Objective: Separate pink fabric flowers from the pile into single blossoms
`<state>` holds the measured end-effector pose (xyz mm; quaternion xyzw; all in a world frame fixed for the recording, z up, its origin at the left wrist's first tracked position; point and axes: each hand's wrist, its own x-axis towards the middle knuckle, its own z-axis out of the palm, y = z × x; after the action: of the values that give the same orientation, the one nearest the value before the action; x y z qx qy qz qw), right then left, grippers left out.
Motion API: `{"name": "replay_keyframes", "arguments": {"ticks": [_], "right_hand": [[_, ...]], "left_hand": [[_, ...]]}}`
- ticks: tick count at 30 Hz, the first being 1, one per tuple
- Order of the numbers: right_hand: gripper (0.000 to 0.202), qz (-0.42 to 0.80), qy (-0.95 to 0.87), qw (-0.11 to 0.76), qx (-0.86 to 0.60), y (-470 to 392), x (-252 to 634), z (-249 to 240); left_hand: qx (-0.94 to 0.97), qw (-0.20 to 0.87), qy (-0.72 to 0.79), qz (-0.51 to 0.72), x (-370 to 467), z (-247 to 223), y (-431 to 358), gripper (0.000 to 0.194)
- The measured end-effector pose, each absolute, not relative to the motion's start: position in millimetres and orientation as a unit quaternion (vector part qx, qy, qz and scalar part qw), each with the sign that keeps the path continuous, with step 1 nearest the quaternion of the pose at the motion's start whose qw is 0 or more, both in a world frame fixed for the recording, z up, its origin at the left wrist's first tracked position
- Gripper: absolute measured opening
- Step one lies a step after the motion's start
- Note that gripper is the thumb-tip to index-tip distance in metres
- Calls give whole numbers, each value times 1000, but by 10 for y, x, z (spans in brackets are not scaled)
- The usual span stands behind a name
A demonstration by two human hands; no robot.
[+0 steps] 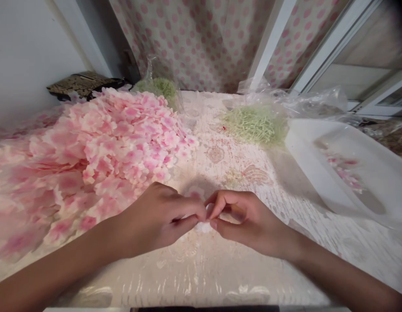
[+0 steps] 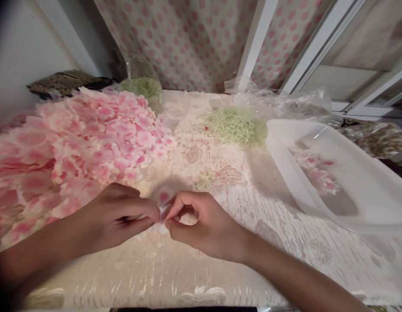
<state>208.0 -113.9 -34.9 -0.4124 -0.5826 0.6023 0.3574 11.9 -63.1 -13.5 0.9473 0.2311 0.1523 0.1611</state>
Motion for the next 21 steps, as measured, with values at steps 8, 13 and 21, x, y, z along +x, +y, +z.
{"name": "replay_keyframes", "arguments": {"ticks": [8,13,21], "right_hand": [[17,563,-611,359,-425,-1153,2059,-388],[20,513,-649,342,-445,-1180,2050,-382],[17,402,-691,333,-500,-1127,2244,-347]], "left_hand": [[947,145,220,183,116,-187,-659,15],[951,115,209,196,119,-210,-675,17],[843,172,509,-15,168,-158,-517,33]]}}
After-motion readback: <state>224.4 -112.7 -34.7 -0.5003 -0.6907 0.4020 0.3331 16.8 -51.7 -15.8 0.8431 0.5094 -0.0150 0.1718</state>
